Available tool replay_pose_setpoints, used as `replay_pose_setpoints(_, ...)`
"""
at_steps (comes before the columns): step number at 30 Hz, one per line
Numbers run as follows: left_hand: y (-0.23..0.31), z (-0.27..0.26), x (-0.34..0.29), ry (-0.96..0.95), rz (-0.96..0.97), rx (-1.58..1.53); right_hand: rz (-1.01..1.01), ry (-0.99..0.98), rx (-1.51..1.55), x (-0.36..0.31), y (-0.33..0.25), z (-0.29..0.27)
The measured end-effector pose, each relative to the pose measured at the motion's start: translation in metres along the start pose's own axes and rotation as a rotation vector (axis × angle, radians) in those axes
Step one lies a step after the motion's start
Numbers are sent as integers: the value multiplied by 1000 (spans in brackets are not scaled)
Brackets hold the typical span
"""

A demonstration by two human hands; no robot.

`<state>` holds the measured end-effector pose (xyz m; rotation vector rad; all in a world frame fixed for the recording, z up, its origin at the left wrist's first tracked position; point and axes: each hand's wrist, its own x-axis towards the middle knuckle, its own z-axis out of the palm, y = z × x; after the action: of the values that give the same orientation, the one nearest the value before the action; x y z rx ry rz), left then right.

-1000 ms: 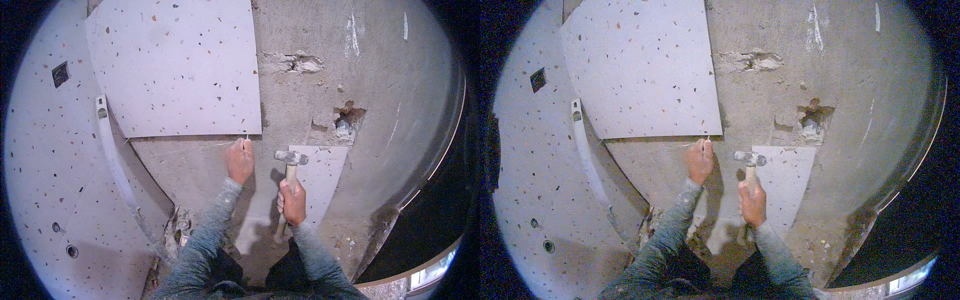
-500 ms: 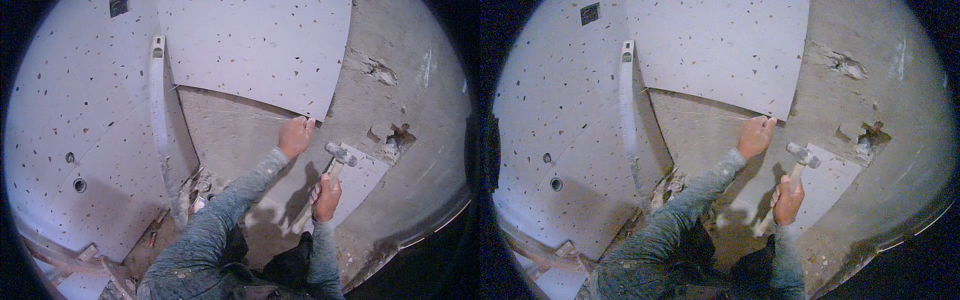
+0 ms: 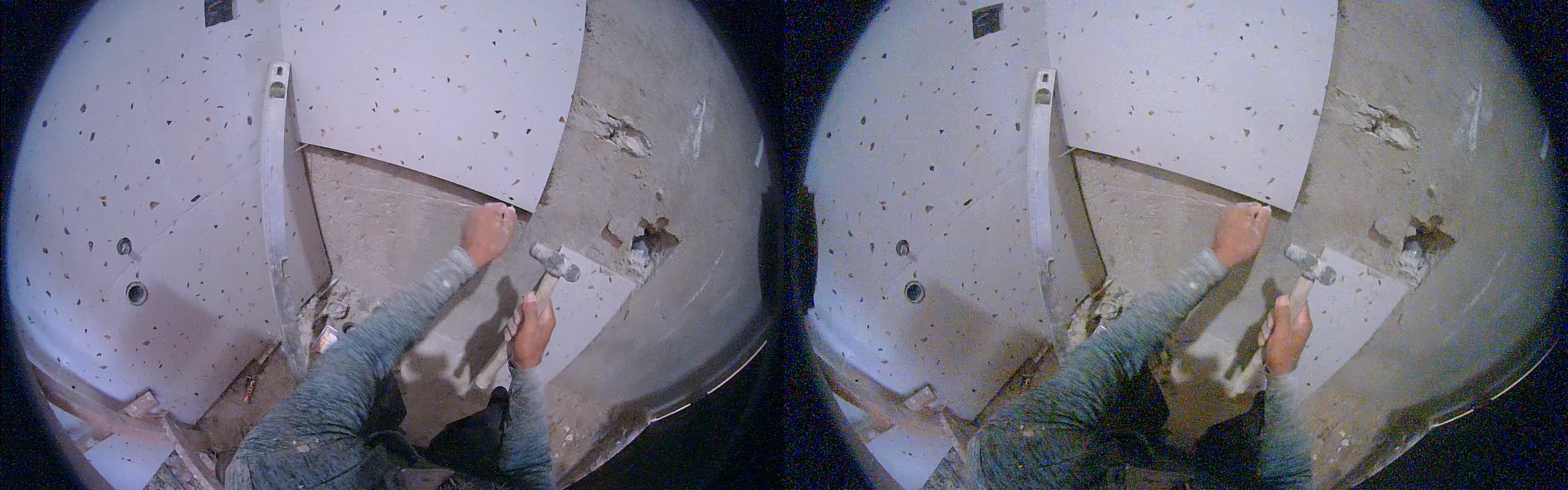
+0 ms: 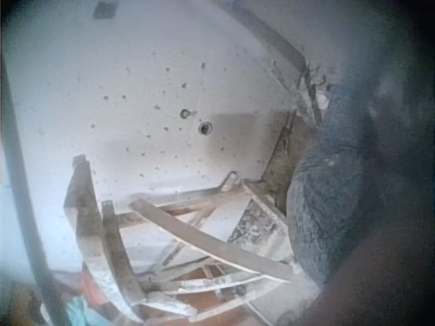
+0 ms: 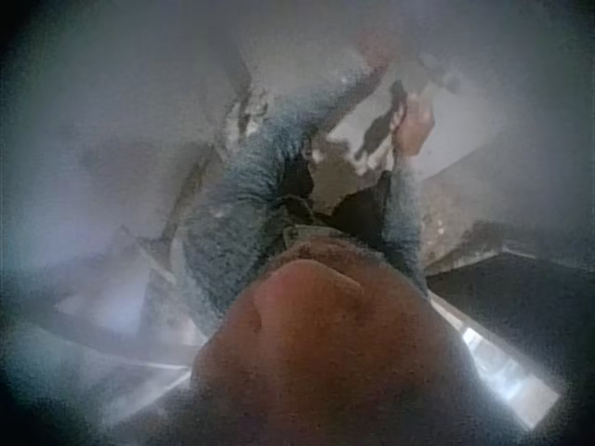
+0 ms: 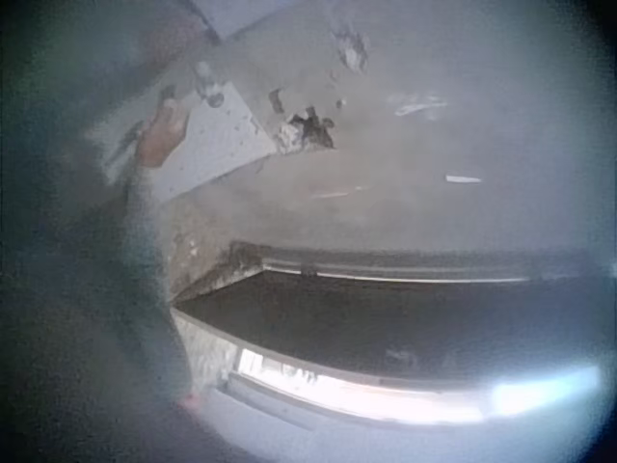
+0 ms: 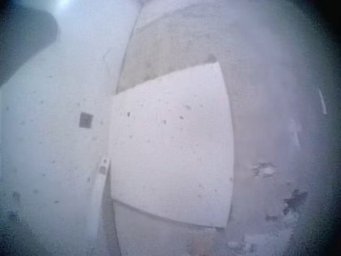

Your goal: The person installs a white ceiling panel by first checking its alignment with a spirit level. They then secure the panel to the ceiling using a hammer and nails, repeatedly tapping the nails into place. The person rechecks the alignment with the spirit level after securing the panel.

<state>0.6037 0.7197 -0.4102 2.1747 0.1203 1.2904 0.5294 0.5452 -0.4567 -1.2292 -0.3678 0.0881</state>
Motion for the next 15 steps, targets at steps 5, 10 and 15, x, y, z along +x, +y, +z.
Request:
replay_pose_setpoints(5, 0, 0, -3, -21, -52, 0, 5, 6, 27, -1, 0, -1)
replay_pose_setpoints(10, 3, 8, -11, 138, -92, -23, 18, 7, 49, 1, 3, -1)
replay_pose_setpoints(15, -5, -3, 7, 24, 56, -75, -21, 19, 37, 5, 7, -8)
